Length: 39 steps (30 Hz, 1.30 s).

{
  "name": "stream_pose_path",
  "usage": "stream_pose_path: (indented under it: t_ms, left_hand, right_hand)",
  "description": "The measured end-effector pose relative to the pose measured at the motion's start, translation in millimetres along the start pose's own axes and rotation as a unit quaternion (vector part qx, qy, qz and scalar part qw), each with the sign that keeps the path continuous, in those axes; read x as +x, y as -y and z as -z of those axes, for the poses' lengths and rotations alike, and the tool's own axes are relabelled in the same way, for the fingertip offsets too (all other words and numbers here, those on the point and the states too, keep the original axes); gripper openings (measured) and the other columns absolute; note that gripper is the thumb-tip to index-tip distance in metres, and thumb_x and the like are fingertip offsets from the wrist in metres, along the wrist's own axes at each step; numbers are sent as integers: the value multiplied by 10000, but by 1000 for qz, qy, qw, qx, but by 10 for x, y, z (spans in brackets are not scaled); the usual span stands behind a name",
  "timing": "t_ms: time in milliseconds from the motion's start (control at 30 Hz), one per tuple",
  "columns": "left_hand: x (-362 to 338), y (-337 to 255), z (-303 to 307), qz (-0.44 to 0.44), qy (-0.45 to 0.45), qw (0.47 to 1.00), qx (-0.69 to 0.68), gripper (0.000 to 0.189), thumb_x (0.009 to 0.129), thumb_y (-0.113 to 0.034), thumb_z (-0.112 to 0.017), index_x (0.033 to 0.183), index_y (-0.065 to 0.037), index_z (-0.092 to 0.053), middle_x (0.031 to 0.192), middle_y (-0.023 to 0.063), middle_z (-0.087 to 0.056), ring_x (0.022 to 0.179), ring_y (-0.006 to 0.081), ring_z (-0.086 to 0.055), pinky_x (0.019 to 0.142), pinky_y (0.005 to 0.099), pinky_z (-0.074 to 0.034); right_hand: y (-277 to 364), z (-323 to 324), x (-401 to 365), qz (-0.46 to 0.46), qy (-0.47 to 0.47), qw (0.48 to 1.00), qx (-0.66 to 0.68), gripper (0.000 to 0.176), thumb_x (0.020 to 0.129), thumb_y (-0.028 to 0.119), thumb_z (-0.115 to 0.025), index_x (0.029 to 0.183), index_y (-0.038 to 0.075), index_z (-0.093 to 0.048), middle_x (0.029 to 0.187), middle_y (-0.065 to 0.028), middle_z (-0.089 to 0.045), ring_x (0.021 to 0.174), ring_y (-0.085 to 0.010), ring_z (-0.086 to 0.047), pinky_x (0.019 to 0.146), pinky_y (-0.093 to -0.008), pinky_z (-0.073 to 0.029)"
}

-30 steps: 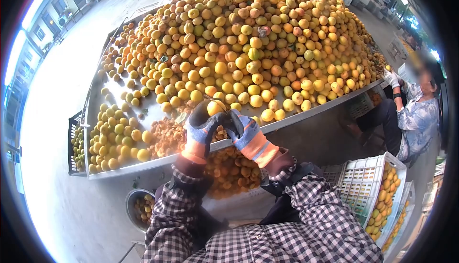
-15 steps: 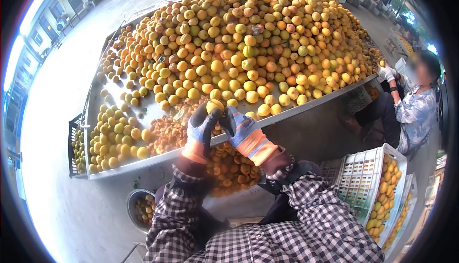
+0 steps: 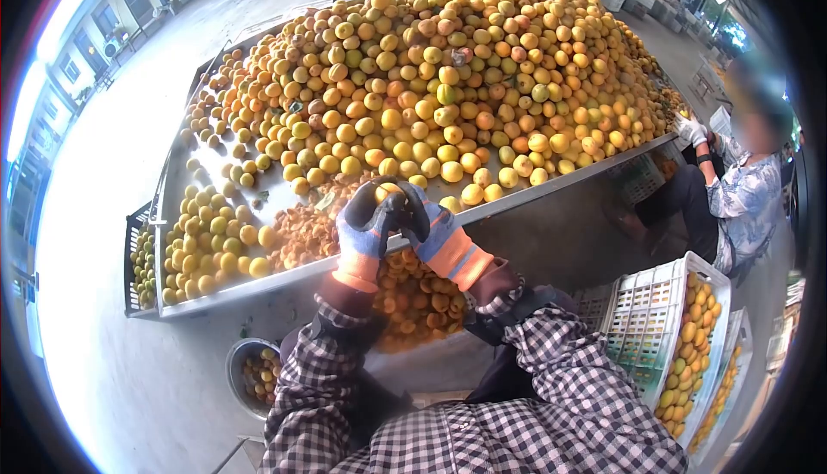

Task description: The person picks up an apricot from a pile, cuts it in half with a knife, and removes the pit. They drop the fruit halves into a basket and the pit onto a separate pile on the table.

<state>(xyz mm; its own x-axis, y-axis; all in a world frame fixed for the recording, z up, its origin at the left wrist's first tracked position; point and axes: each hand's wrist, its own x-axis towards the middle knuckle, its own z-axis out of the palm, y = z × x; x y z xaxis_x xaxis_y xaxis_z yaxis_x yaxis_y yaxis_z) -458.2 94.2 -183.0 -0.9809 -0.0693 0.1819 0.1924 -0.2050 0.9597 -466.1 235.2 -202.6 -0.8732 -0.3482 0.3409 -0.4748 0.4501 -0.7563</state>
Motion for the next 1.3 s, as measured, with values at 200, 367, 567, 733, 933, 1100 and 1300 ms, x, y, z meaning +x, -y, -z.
stream_pose_path:
  t_ms: [200, 367, 567, 733, 933, 1100, 1300]
  left_hand:
    - [-55, -169, -19, 13, 18, 999, -34, 400, 893, -177, -641, 1240, 10, -578, 1014, 61, -650, 829, 121, -627, 711, 239, -515]
    - [-91, -153, 5, 24, 63, 997, -46, 576, 870, -304, -576, 1358, -15, -471, 977, 80, -635, 685, 111, -576, 586, 227, -466]
    - [3, -317, 143, 127, 73, 988, -47, 626, 829, -154, -493, 1439, -67, -383, 979, 52, -617, 608, 87, -520, 533, 204, -417]
    - [17, -225, 49, 150, 119, 981, -39, 504, 748, -14, -548, 1251, -42, -530, 1068, 59, -647, 784, 91, -574, 637, 216, -469]
    - [-102, 3, -178, 154, 177, 972, -1, 396, 822, -94, -648, 1209, -60, -572, 1000, -14, -618, 770, 42, -533, 635, 172, -435]
    - [-130, 49, -205, 237, 147, 960, -30, 461, 861, -122, -673, 1288, -44, -518, 909, -10, -617, 712, 51, -545, 588, 193, -442]
    - [-144, 288, -252, 211, 100, 965, -123, 442, 849, -80, -670, 1262, -34, -520, 1075, 70, -619, 859, 130, -588, 695, 260, -497]
  right_hand:
    - [20, -42, 17, 16, -41, 989, 143, 459, 885, 79, -589, 1323, 54, -456, 1101, -107, -608, 977, -205, -637, 816, -300, -524]
    - [30, 197, 69, -121, -35, 951, 284, 300, 946, 104, -582, 1228, 18, -527, 903, -36, -599, 792, -76, -520, 693, -257, -470]
    - [229, 695, -28, -14, 92, 955, 282, 404, 899, 67, -632, 1288, 58, -524, 949, -43, -624, 795, -43, -533, 700, -218, -459]
    - [133, 800, 17, 33, 4, 982, 187, 294, 869, 29, -639, 1161, 56, -622, 903, -15, -661, 722, -33, -552, 637, -196, -451]
    - [328, 695, 263, 19, -245, 844, 477, 250, 1001, 260, -526, 1065, 18, -524, 588, -18, -485, 379, -81, -376, 363, -225, -301]
    - [150, 621, 308, -27, -228, 791, 567, 212, 971, 179, -533, 1118, 26, -531, 723, -22, -559, 516, -80, -470, 451, -220, -361]
    - [-268, 97, 387, 125, -17, 399, 908, 458, 982, 86, -456, 1418, -6, -349, 1149, -94, -566, 994, -158, -546, 833, -303, -480]
